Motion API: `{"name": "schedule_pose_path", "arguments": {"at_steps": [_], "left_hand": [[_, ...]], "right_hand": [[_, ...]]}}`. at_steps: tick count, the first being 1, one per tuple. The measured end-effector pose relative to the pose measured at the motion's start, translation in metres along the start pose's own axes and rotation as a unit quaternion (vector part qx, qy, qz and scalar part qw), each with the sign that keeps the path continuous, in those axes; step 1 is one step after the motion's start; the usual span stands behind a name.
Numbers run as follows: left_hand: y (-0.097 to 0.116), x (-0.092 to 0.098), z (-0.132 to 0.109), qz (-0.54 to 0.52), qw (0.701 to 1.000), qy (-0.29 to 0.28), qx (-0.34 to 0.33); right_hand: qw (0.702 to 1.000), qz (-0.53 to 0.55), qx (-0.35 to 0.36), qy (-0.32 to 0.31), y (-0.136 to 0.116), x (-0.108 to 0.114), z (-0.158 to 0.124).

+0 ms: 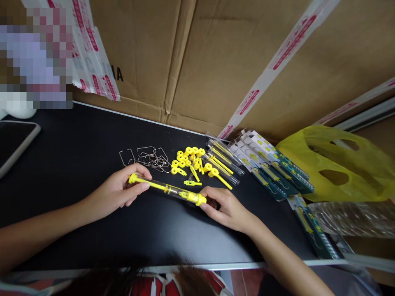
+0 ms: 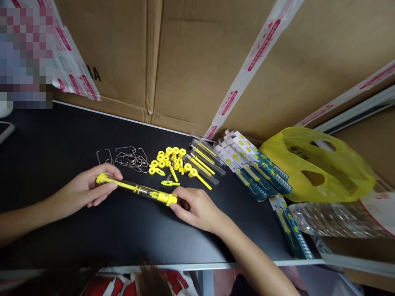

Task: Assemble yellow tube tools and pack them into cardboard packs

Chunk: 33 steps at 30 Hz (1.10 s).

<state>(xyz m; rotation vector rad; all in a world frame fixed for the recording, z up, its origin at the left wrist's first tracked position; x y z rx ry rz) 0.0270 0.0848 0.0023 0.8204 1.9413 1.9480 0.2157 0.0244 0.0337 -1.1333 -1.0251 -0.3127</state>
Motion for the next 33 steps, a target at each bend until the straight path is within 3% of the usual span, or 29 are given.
{"name": "schedule_pose_path", "arguments": {"at_steps": [33], "left_hand": [[-0.0006, -0.0008, -0.0011, 0.005, 1.000, -0.007, 0.009]], "right_hand": [[1.000, -0.006, -0.010, -0.014, 0.0023, -0.0009, -0.0003]]}}
Point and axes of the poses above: each hand's wrist, its own z-axis towards the middle knuckle, its own x-axis out of the back of the hand, y = z × x, the point moved 10 cm from there along z, towards the middle knuckle, and after that the axes turned 1 degree about z, right-handed, at the moved point
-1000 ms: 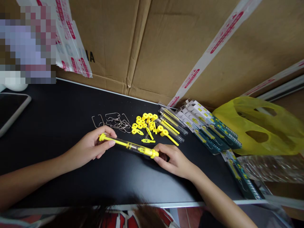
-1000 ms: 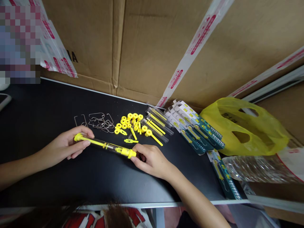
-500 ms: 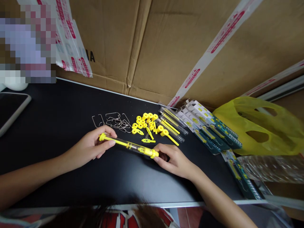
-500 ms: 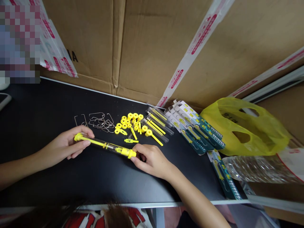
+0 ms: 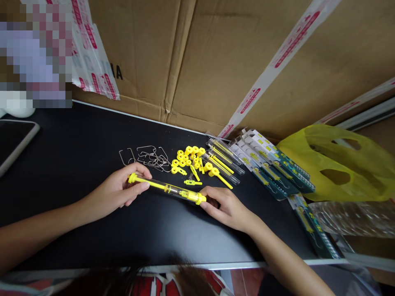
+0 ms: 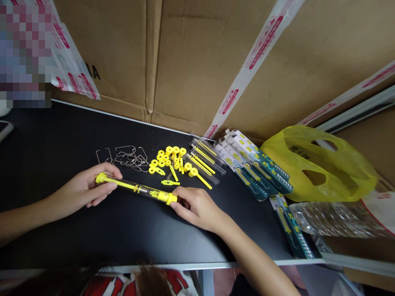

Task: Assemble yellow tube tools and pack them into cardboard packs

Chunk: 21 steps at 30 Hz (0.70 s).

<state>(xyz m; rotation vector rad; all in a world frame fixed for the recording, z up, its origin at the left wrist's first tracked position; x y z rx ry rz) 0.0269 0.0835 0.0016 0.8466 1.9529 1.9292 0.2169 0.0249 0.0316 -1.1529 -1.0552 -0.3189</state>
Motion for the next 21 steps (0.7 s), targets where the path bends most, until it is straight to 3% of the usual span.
{"name": "schedule_pose_path", "arguments": {"at_steps": [21], "left_hand": [[0.0001, 0.0015, -0.0006, 0.018, 1.000, 0.003, 0.005]], "right_hand": [[0.999, -0.016, 0.011, -0.026, -0.0011, -0.0035, 0.0011]]}}
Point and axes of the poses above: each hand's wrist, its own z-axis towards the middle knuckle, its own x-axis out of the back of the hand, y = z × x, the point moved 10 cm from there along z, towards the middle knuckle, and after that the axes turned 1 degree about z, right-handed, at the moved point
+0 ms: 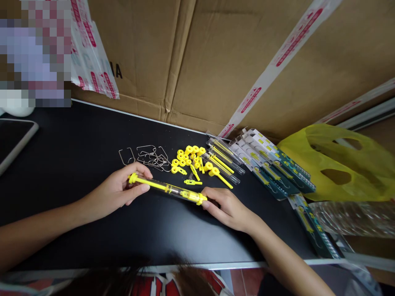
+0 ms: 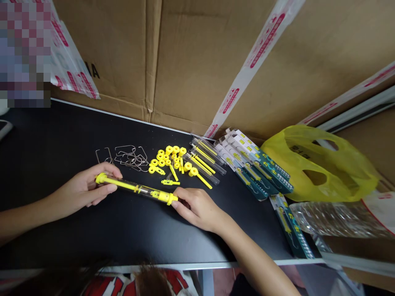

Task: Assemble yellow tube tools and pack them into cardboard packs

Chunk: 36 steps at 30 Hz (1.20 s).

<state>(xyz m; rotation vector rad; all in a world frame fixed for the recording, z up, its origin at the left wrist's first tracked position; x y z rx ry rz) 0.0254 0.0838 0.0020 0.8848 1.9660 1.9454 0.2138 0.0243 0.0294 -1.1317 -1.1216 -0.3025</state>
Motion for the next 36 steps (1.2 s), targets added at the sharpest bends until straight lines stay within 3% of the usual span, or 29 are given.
{"name": "schedule_pose_path", "arguments": {"at_steps": [36], "left_hand": [[-0.0021, -0.0026, 0.0020, 0.013, 1.000, -0.009, 0.014]], "right_hand": [[1.000, -0.002, -0.005, -0.004, 0.0032, -0.0015, -0.0008]]}}
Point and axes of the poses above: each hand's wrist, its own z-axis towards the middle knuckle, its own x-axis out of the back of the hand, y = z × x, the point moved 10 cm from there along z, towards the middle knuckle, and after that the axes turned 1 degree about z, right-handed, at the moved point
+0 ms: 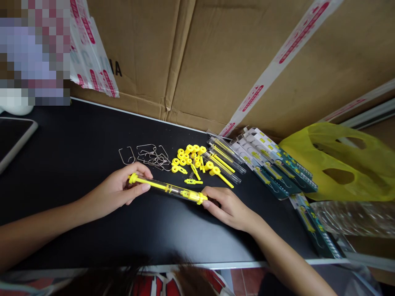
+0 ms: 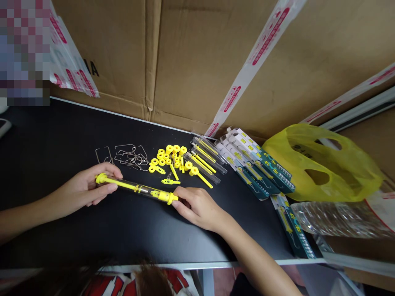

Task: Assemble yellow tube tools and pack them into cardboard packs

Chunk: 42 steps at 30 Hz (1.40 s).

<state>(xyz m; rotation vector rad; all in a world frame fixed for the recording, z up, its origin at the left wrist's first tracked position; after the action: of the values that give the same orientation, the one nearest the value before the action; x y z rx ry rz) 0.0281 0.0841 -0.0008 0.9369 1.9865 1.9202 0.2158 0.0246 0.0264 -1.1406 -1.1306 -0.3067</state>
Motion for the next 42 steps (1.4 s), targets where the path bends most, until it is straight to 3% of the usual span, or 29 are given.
{"name": "schedule_pose_path", "arguments": {"at_steps": [20, 42], "left_hand": [[-0.0029, 0.0003, -0.0004, 0.003, 1.000, 0.003, -0.003], [-0.0023, 0.0017, -0.0004, 0.001, 1.000, 0.005, 0.007]], "right_hand": [[1.000, 0.009, -0.003, -0.017, -0.0004, -0.0041, 0.0001], [1.000, 0.018, -0.011, 0.004, 0.0033, 0.0000, -0.0021]]}}
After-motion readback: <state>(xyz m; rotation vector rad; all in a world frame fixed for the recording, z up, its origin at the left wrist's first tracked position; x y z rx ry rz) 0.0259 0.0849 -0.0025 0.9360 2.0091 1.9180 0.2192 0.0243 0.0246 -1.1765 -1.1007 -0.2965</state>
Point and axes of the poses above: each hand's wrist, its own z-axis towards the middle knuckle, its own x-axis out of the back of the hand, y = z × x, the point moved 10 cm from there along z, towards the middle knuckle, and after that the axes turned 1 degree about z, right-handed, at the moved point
